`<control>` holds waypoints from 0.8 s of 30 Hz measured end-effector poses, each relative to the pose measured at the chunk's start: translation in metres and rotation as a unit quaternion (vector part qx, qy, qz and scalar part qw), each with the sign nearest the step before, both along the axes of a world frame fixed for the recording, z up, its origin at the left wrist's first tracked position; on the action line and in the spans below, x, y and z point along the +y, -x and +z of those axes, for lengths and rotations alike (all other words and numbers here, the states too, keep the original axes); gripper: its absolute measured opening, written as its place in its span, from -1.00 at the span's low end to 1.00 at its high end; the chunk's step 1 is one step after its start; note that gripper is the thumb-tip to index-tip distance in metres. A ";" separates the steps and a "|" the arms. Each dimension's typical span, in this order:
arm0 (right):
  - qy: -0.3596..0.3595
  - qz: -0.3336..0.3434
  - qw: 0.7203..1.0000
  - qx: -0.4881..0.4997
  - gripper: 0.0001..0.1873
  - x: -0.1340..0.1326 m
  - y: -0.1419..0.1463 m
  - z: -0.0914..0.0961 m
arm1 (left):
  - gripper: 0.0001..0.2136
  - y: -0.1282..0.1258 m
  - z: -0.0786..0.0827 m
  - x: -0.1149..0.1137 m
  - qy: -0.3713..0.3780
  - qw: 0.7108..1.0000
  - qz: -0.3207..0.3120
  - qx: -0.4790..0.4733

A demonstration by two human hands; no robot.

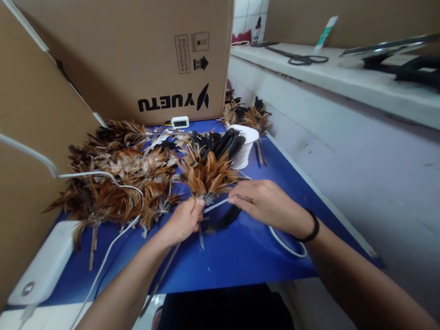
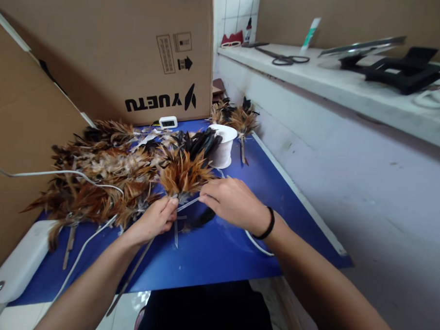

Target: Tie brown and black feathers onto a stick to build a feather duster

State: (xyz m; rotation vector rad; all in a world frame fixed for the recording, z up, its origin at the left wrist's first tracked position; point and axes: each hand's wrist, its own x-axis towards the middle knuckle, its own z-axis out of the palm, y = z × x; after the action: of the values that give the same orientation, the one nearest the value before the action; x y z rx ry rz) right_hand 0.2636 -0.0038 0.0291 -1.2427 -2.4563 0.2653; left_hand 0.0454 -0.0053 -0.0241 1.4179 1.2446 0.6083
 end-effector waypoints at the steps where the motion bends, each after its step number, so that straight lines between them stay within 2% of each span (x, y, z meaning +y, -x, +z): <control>1: 0.009 0.002 1.000 0.016 -0.80 0.002 -0.006 0.000 | -0.65 0.001 0.002 0.001 -0.004 1.000 -0.004 0.010; 6: 0.037 0.023 0.996 0.075 -0.83 0.011 -0.027 0.000 | -0.64 0.007 0.009 0.002 -0.044 0.994 -0.023 0.100; 10: 0.021 0.069 0.992 0.106 -0.84 0.018 -0.031 0.002 | -0.65 0.020 0.020 -0.001 -0.069 0.980 -0.030 0.185; 15: -0.043 0.127 0.982 0.131 -0.83 0.029 -0.027 0.011 | -0.67 0.042 0.041 -0.009 -0.065 0.950 -0.049 0.303; 19: -0.089 0.172 0.970 0.146 -0.83 0.038 -0.018 0.023 | -0.65 0.057 0.056 -0.021 -0.047 0.932 -0.086 0.348; 24: -0.081 0.248 0.949 0.175 -0.84 0.045 0.000 0.043 | -0.67 0.056 0.069 -0.038 -0.062 0.891 -0.165 0.419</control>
State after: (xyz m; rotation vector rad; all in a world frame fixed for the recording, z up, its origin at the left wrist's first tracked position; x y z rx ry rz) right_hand 0.2635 0.0410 0.0726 -0.4449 -2.3725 0.3693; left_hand -0.0108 -0.0436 0.0446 2.0475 1.5673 -0.2145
